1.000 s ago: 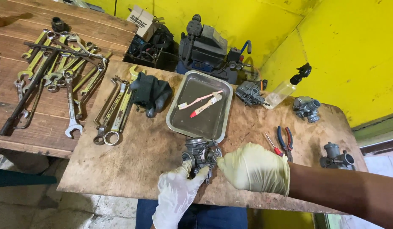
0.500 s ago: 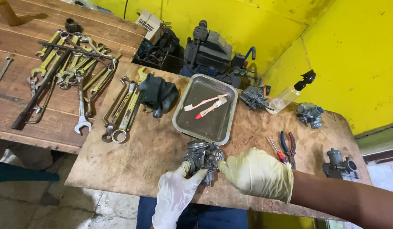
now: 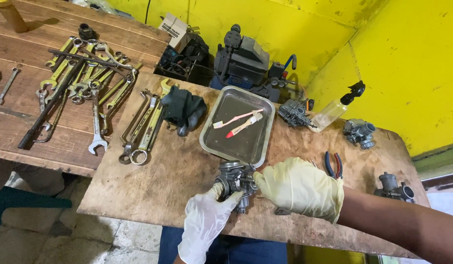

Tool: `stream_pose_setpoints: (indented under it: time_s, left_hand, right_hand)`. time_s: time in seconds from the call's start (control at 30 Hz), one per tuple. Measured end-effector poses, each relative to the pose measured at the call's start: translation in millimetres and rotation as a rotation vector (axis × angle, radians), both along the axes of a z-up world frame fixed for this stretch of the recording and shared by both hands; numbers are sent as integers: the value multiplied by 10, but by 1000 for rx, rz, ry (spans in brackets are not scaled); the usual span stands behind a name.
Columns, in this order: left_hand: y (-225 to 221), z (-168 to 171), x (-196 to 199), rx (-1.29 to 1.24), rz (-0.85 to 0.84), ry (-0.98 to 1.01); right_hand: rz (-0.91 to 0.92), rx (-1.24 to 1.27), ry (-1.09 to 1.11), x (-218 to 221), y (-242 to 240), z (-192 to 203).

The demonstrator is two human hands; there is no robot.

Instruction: Disassembling and inspecting a motorcycle carburetor using a screwdriver and pliers on a workbench.

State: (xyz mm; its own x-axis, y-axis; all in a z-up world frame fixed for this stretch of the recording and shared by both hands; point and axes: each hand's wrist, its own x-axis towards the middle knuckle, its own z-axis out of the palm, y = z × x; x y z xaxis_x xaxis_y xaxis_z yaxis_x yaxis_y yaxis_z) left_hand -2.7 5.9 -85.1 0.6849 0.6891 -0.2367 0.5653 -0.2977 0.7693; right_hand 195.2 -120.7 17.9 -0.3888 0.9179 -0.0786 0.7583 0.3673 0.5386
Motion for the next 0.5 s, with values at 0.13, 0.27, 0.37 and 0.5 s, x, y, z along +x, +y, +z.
stream_pose_setpoints:
  time_s: [0.13,0.27,0.37,0.5]
  left_hand:
    - [-1,21,21,-3,-5,6]
    - [2,104,36,-46,2,35]
    - [-2,115,36,-19,10,27]
    - [4,130,37,-53,4,48]
  right_hand:
    - [30,25,-19,-86,55,174]
    - [-36,-180,85,147,-24,-59]
    - [-28,-99,47,116,-5,-29]
    - [-30,-143,75,89,-1,2]
